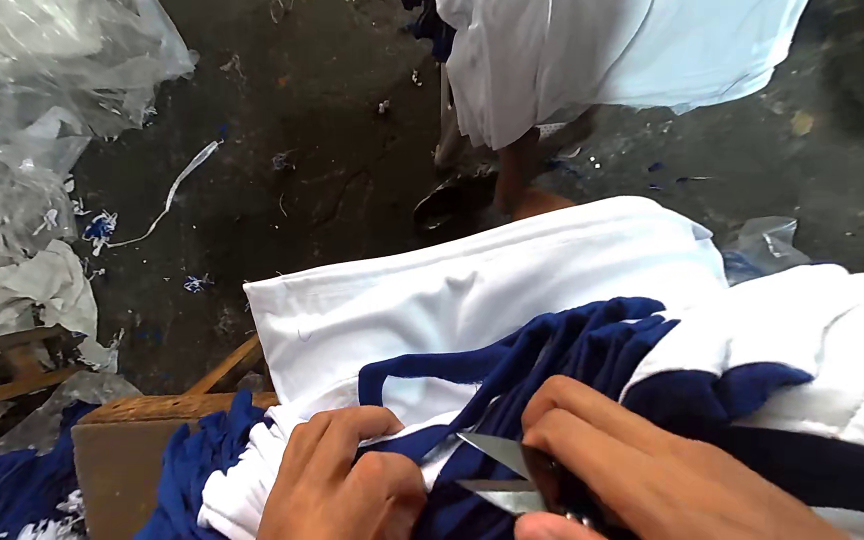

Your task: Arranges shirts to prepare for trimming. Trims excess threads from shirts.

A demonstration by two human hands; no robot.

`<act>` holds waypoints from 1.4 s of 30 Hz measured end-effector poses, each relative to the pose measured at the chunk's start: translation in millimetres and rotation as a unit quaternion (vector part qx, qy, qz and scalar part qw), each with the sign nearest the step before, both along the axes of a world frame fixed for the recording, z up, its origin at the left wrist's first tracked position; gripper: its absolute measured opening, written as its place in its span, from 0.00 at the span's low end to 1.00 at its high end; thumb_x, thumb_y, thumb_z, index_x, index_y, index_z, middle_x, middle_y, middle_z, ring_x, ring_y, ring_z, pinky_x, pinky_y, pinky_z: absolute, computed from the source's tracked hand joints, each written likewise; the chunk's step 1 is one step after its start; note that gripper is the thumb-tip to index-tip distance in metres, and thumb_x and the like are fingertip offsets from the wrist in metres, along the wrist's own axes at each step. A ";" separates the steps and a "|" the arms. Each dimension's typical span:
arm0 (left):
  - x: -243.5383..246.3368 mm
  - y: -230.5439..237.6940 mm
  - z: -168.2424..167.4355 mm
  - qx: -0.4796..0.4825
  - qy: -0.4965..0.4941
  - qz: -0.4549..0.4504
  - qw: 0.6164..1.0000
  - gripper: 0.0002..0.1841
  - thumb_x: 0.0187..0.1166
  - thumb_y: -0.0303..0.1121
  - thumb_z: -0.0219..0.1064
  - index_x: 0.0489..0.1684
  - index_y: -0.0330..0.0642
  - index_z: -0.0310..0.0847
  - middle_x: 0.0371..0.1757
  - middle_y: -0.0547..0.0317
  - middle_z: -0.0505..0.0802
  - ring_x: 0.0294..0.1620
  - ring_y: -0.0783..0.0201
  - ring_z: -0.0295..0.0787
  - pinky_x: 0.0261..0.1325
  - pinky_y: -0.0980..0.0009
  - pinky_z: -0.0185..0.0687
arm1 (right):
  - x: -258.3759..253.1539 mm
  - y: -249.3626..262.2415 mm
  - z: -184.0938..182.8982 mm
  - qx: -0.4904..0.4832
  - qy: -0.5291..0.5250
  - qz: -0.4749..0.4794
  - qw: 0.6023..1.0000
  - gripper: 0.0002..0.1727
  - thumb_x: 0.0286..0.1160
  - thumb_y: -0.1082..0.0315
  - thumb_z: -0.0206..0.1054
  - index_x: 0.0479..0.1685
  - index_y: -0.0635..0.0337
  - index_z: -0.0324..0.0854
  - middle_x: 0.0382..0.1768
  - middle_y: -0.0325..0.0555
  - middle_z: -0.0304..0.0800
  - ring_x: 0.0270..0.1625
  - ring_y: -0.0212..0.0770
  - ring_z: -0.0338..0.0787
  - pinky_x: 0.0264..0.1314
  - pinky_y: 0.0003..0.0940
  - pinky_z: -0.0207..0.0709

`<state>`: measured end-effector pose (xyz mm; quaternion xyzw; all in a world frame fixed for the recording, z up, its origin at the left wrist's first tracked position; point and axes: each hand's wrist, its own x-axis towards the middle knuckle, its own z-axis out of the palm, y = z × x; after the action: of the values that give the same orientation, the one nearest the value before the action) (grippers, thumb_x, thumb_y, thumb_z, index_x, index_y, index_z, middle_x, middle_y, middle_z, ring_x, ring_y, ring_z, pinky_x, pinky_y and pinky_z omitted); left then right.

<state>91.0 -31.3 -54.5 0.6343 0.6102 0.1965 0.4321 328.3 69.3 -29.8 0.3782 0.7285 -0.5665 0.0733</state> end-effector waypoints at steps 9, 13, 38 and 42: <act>7.5 -9.1 -2.1 0.019 0.031 0.029 0.999 0.08 0.89 0.40 0.59 0.45 0.49 0.81 0.56 0.53 0.89 0.63 0.64 0.80 0.66 0.65 0.67 | -8.4 -14.0 -2.0 0.130 -0.065 0.062 0.987 0.29 0.90 0.45 0.53 0.40 0.67 0.82 0.39 0.61 0.82 0.26 0.55 0.85 0.17 0.45 0.71; 7.7 -9.8 -2.5 0.029 0.037 0.024 0.999 0.08 0.89 0.40 0.59 0.44 0.49 0.81 0.55 0.52 0.90 0.64 0.63 0.80 0.67 0.64 0.67 | -9.6 -14.3 -2.3 0.144 -0.069 0.076 0.984 0.29 0.90 0.45 0.52 0.39 0.65 0.82 0.38 0.60 0.82 0.24 0.54 0.84 0.16 0.44 0.69; 9.0 -14.6 -4.2 0.040 0.043 0.036 0.998 0.09 0.88 0.41 0.58 0.44 0.50 0.81 0.55 0.54 0.90 0.64 0.64 0.80 0.69 0.66 0.66 | -10.6 -19.4 1.6 0.139 -0.089 0.080 0.983 0.30 0.90 0.45 0.52 0.40 0.67 0.80 0.39 0.61 0.81 0.27 0.56 0.85 0.17 0.45 0.70; 8.8 -13.8 -4.1 0.038 0.045 0.034 0.998 0.08 0.88 0.41 0.59 0.43 0.50 0.80 0.55 0.55 0.90 0.63 0.65 0.80 0.69 0.66 0.66 | -12.0 -19.1 1.6 0.150 -0.095 0.087 0.980 0.29 0.91 0.46 0.50 0.39 0.66 0.81 0.39 0.61 0.81 0.26 0.55 0.84 0.16 0.44 0.69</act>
<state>99.9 -45.1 -58.6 0.6376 0.6423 0.2053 0.3725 316.3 50.2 -28.2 0.3721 0.8251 -0.4038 0.1334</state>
